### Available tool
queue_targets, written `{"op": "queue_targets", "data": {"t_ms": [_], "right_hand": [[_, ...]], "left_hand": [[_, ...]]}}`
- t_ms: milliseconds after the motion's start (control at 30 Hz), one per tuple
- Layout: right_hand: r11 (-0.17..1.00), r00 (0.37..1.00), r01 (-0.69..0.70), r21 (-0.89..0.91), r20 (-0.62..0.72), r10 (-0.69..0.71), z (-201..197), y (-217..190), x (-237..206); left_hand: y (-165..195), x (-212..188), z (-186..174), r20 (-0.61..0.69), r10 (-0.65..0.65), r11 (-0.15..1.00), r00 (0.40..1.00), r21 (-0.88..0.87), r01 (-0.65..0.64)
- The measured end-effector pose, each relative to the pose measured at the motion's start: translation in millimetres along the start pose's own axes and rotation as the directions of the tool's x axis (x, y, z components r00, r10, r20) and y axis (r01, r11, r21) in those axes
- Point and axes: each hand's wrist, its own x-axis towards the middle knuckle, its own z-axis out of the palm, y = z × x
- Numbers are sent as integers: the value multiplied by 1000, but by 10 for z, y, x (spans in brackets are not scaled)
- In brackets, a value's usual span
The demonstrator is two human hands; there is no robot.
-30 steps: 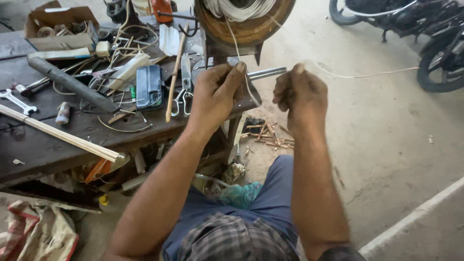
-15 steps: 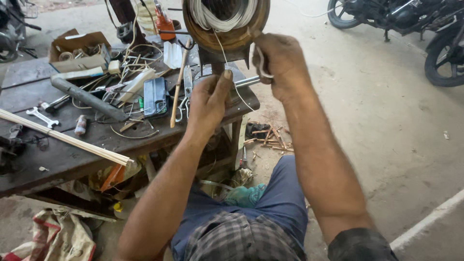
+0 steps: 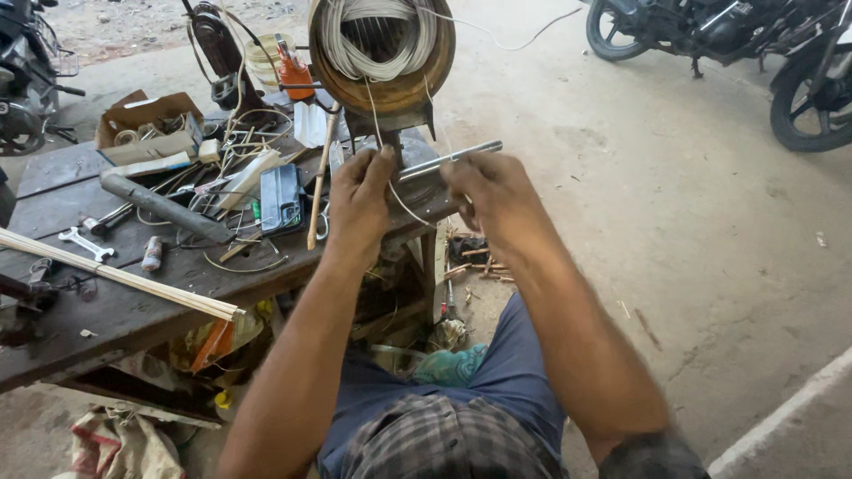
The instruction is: The person sits at a cluttered workbench and pulls white insulated wire from a large spool. They measure out lengths, cut the wire into pieces with large scissors, and strip and twist the cut ends by hand, letting trimmed scraps fall to the floor.
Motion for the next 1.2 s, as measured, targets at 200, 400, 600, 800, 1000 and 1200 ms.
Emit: {"op": "queue_targets", "data": {"t_ms": [200, 400, 600, 800, 1000, 1200], "right_hand": [[999, 997, 49, -12, 53, -48, -215, 139, -576], [950, 987, 145, 278, -103, -120, -638, 272, -675], [870, 834, 492, -27, -271, -480, -686, 196, 131], [259, 481, 691, -674, 161, -862, -272, -283, 758], [-194, 288, 545, -815, 400, -870, -67, -556, 936], [-263, 430, 435, -861, 455, -780, -4, -557, 1022]], "left_hand": [[7, -436, -147, -11, -301, 927, 953, -239, 290], [2, -1352, -81, 147, -209, 978, 967, 50, 204], [34, -1750, -60, 299, -190, 957, 935, 270, 108], [443, -207, -515, 17, 521, 613, 853, 688, -388], [949, 779, -456, 198, 741, 443, 641, 573, -689], [1123, 967, -328, 267, 777, 282, 570, 663, -694]]}}
